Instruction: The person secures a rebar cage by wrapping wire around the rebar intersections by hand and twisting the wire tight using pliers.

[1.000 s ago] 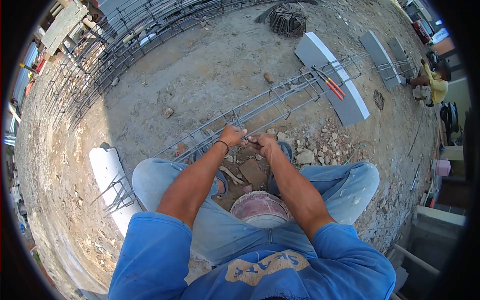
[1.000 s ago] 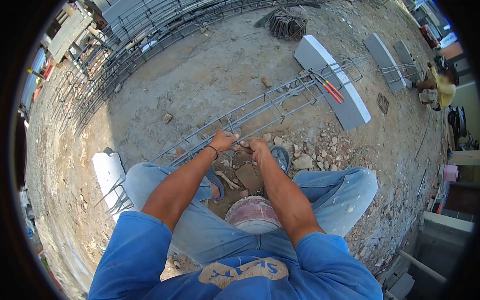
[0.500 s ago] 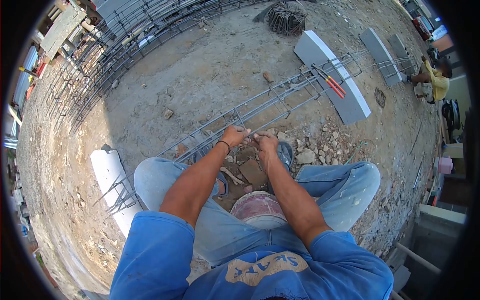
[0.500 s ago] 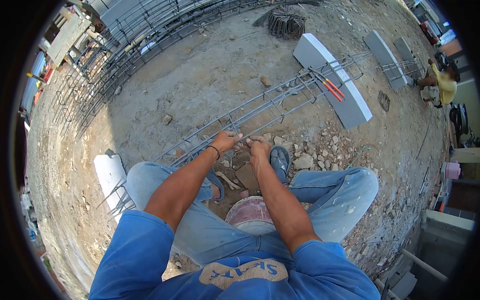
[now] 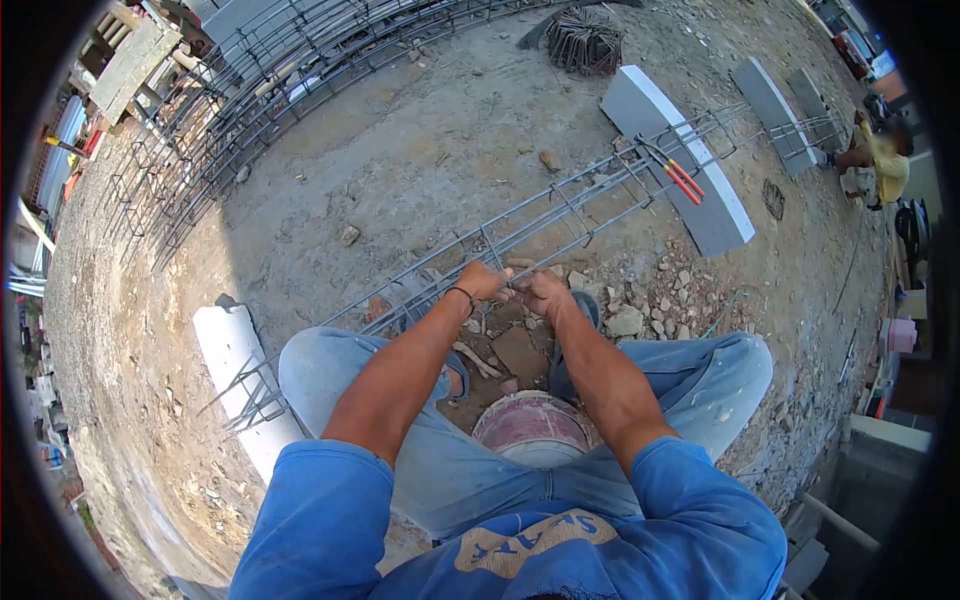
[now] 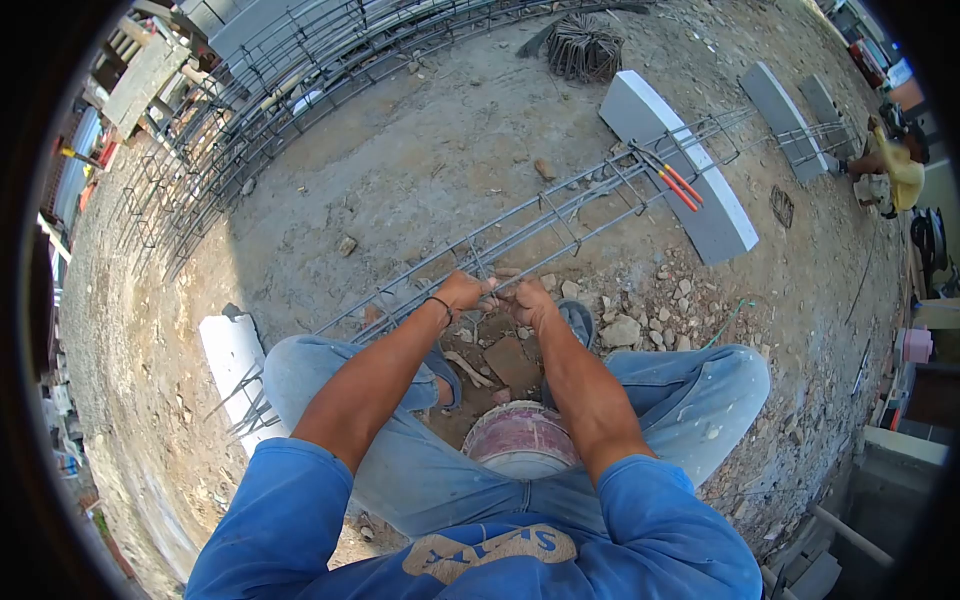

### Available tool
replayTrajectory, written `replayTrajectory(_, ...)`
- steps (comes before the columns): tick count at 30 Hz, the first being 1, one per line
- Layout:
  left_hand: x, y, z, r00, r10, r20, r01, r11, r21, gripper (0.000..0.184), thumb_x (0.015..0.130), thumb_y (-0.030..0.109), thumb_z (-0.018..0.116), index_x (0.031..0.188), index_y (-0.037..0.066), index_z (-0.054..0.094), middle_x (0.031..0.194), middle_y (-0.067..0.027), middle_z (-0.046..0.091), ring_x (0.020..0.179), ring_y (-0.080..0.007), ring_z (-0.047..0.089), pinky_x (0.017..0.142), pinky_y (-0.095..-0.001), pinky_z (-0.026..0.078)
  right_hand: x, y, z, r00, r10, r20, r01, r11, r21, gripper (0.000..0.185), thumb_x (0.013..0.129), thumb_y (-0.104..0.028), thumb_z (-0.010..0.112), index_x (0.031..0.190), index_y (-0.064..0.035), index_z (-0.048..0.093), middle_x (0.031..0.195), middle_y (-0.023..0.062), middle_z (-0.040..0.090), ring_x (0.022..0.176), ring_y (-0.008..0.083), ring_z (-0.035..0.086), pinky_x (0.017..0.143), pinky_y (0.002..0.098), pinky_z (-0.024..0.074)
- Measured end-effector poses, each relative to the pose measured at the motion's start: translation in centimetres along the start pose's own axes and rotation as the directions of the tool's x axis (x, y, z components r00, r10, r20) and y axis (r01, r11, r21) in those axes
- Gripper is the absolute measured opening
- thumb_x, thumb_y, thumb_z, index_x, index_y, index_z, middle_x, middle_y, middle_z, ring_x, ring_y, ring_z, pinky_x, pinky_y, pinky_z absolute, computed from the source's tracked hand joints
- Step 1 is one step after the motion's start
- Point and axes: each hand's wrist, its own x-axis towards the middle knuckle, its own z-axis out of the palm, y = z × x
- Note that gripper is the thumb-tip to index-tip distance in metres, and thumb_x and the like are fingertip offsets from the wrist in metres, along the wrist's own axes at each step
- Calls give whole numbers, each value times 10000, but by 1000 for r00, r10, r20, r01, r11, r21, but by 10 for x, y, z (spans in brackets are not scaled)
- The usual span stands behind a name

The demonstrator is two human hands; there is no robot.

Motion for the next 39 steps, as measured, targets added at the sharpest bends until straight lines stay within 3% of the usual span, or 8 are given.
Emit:
replayTrajectory(14, 5, -6, 5, 999, 38, -24, -41, 986, -159, 180, 990, 88, 716, 1090, -61, 706, 1088, -174, 722, 847, -246, 745, 660, -295, 676, -32, -8, 15, 990, -76, -123, 78, 997, 12, 240, 883, 65, 576, 1049, 4, 737, 1010, 109, 715, 869, 232, 673, 701, 385, 538)
replayTrajectory(17, 5, -7, 3, 1000, 28, -1, -28, 981, -191, 138, 996, 80, 706, 1039, -52, 706, 1080, -152, 725, 863, -241, 740, 663, -306, 673, -37, -3, 15, 703, -436, -562, 156, 866, -476, 168, 892, 26, 553, 873, -6, 717, 916, 126, 724, 859, 314, 689, 772, 450, 553)
replayTrajectory(19, 10, -11, 2, 999, 31, 12, -28, 978, -206, 128, 999, 77, 700, 1018, -50, 705, 1078, -140, 727, 873, -239, 735, 665, -316, 671, -64, -14, 45, 365, -931, 7, 160, 55, -986, 167, 866, 15, 577, 910, 27, 737, 937, 194, 718, 820, 372, 666, 737, 481, 509)
replayTrajectory(21, 19, -18, -1, 996, 85, 0, -83, 980, -180, 112, 1008, 57, 673, 1014, -49, 709, 1076, -126, 727, 888, -230, 723, 704, -352, 678, -60, -26, 66, 355, -920, 167, 221, -91, -971, 172, 877, -14, 565, 899, 2, 734, 829, 225, 694, 768, 427, 673, 760, 487, 535)
replayTrajectory(24, 28, -24, -5, 993, 117, 16, -112, 974, -198, 104, 1014, 27, 640, 1014, -33, 724, 1042, -101, 733, 874, -218, 711, 750, -352, 647, -43, -38, 84, 608, -751, 256, 317, -65, -946, 170, 888, -111, 651, 941, -2, 770, 873, 248, 731, 816, 449, 705, 775, 507, 544)
replayTrajectory(26, 52, -41, -6, 985, 173, 3, -170, 972, -160, 115, 1007, 4, 627, 1026, -22, 736, 1034, -97, 738, 882, -209, 709, 764, -336, 618, -41, -49, 99, 892, -441, 103, 83, -65, -994, 249, 884, -228, 725, 991, -12, 790, 953, 268, 742, 907, 455, 717, 820, 512, 553)
replayTrajectory(35, 14, -9, 1, 982, 100, -158, -87, 993, 83, 168, 896, -36, 610, 942, 2, 767, 939, -115, 751, 899, -205, 690, 716, -380, 539, -57, -23, 104, 726, -645, 239, 81, -265, -961, 247, 872, -199, 701, 777, 29, 700, 840, 313, 698, 863, 516, 681, 802, 585, 535)
replayTrajectory(39, 121, -80, -13, 943, 311, -121, -280, 934, 223, 219, 868, 138, 739, 975, -49, 781, 958, -179, 791, 849, -219, 739, 724, -416, 562, -79, -3, 92, 698, -684, 210, 58, -238, -969, 196, 865, -157, 672, 800, 27, 685, 880, 317, 691, 867, 533, 664, 789, 604, 521)
